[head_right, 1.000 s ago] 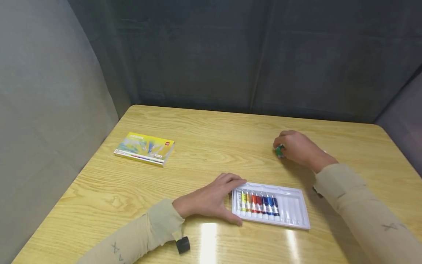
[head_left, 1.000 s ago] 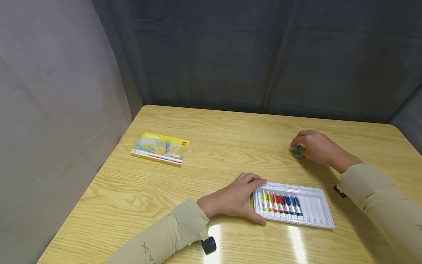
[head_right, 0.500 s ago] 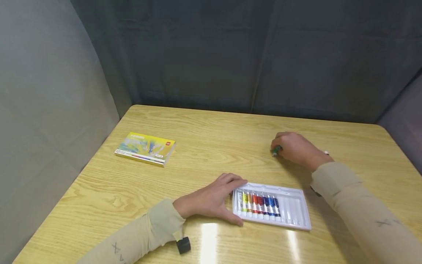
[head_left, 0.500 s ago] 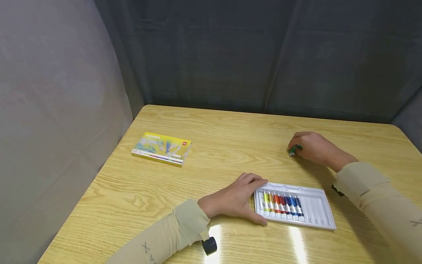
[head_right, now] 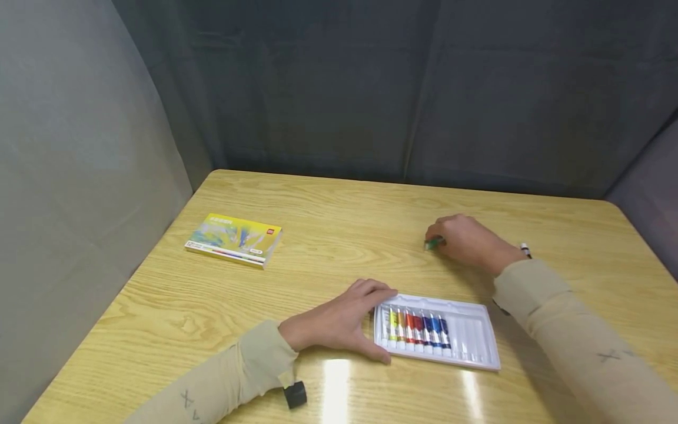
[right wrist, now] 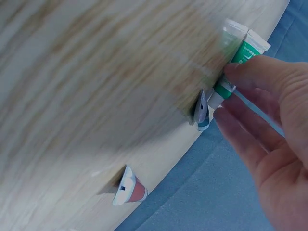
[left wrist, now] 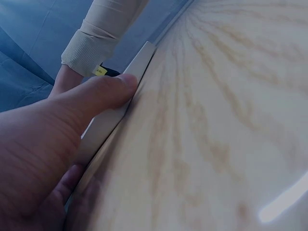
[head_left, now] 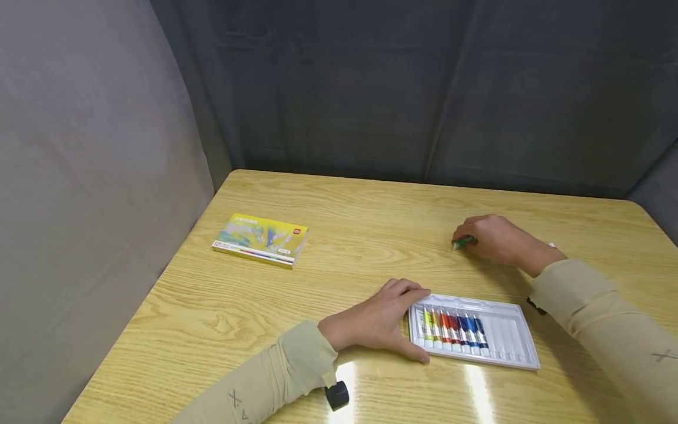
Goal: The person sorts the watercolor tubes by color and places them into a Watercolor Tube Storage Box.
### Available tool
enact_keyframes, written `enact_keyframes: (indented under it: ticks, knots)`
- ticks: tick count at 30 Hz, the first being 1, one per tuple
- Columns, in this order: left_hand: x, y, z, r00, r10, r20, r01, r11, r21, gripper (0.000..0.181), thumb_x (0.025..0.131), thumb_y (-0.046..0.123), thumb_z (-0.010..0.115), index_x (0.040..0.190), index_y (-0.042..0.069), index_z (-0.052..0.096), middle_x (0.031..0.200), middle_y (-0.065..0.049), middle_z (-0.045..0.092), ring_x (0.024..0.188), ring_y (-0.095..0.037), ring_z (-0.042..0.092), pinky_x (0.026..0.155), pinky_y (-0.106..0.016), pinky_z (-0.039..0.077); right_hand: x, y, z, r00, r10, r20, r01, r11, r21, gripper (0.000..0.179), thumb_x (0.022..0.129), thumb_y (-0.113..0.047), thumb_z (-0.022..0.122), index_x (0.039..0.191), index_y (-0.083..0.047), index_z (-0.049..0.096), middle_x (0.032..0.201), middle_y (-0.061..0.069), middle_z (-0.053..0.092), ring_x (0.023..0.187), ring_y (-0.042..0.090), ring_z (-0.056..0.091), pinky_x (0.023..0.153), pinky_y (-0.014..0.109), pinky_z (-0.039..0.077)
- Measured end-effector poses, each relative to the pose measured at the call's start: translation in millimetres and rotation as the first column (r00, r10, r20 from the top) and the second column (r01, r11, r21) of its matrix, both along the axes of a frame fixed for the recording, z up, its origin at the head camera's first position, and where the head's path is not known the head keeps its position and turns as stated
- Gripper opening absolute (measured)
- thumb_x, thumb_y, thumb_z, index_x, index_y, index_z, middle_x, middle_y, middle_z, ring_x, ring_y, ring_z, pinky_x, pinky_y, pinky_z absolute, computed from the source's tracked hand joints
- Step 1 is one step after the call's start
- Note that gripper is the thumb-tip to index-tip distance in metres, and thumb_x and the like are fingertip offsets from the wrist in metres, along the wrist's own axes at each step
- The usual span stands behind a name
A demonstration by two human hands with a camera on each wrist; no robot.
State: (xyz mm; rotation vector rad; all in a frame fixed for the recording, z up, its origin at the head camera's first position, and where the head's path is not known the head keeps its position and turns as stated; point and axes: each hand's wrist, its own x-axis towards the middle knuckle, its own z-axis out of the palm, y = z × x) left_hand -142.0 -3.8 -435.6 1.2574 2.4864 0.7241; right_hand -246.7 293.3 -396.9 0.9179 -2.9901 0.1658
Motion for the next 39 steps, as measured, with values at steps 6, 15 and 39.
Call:
enact_keyframes:
  ticks: [6, 15, 39]
  knots:
    - [0.3, 0.1, 0.1, 1.000, -0.003, 0.002, 0.003, 1.000, 0.003, 0.108, 0.078, 0.064, 0.082, 0.162, 0.016, 0.033, 0.161, -0.002, 0.040, 0.145, -0.015, 0.037, 0.122, -0.027, 0.038, 0.8, -1.7, -0.4, 1.000, -0.023, 0.000, 0.023, 1.000, 0.000, 0.022, 0.084, -0.002, 0.082, 0.104, -0.010, 0.076, 0.104, 0.008, 0.079, 0.089, 0.019, 0.073, 0.083, 0.047, 0.063]
    - [0.8, -0.1, 1.4, 1.000, 0.001, -0.003, -0.001, 1.000, 0.003, 0.109, 0.077, 0.064, 0.082, 0.162, 0.016, 0.034, 0.159, -0.001, 0.041, 0.144, -0.015, 0.038, 0.122, -0.025, 0.038, -1.2, -2.9, -5.2, 1.000, 0.000, -0.013, 0.000, 1.000, 0.012, 0.023, 0.084, -0.002, 0.082, 0.106, -0.004, 0.079, 0.107, 0.013, 0.078, 0.095, 0.027, 0.075, 0.086, 0.049, 0.062]
    - [0.8, 0.4, 0.3, 1.000, -0.005, -0.020, 0.005, 1.000, 0.002, 0.110, 0.077, 0.066, 0.081, 0.163, 0.017, 0.033, 0.160, 0.000, 0.040, 0.144, -0.015, 0.038, 0.122, -0.026, 0.038, 27.3, -6.8, 17.5, 0.996, -0.082, 0.019, 0.082, 0.996, -0.023, 0.053, 0.086, -0.009, 0.083, 0.133, -0.011, 0.059, 0.110, 0.012, 0.071, 0.084, 0.018, 0.064, 0.080, 0.046, 0.062]
